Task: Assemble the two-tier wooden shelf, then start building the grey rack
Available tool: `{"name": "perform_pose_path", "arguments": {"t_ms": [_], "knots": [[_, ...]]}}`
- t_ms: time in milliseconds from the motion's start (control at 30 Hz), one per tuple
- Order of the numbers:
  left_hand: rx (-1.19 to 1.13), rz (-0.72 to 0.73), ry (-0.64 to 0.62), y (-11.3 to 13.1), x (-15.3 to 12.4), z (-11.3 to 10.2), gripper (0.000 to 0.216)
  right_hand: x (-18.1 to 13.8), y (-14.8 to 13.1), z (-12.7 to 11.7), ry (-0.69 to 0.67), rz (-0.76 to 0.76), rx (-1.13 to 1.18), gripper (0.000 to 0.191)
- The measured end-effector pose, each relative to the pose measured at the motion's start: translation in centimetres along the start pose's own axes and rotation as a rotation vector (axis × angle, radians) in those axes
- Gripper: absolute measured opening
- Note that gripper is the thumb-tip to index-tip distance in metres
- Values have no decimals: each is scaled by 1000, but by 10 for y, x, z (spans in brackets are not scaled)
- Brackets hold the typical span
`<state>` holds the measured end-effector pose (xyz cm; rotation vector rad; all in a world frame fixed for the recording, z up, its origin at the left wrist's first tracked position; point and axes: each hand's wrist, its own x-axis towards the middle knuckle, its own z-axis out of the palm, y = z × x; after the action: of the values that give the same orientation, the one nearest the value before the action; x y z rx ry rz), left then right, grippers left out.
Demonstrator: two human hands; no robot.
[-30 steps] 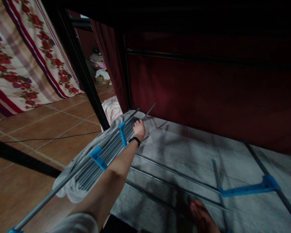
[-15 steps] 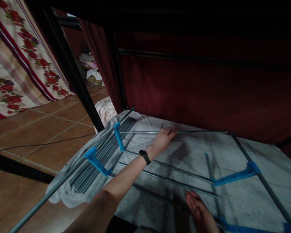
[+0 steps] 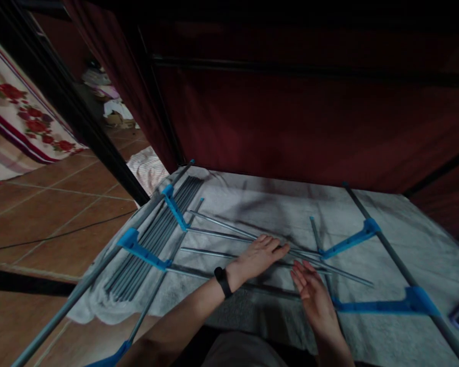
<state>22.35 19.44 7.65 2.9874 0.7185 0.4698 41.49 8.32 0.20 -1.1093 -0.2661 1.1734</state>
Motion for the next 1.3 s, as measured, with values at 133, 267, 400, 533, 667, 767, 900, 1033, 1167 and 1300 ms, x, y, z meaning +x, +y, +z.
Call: {"name": "perform_pose_path", "arguments": {"t_ms": [133,267,400,533,667,767,900,1033,1167,1300], "knots": [[-12,3,-22,12,-3,9,47,-2,-10,-2,-6,-72,27,26],[-13,-37,-53,2,-3,14,49,5,-14,-6,-1,-67,-46,26],[1,-92,-73,-22,7,22,52,18,-6,-10,56,-95,-235,33],[-17,-121,-101,-41,21,37,51,28,9,-16,42,-257,-595,33],[-25,-122,-109,-59,28,43,52,28,18,-21,-80,-425,-853,31],[3,-159,-92,-79,25,36,52,27,23,-24,-115,-485,-950,32],[90,-274,-109,-108,20,26,51,29,30,-27,-160,-619,-1150,37],[110,-277,-143,-116,24,33,52,31,37,-26,-181,-772,-1440,41],[47,-242,-159,-105,35,54,48,32,37,-22,-161,-866,-1652,40],[-26,-250,-188,-92,44,71,45,34,34,-19,-139,-877,-1763,36]]}}
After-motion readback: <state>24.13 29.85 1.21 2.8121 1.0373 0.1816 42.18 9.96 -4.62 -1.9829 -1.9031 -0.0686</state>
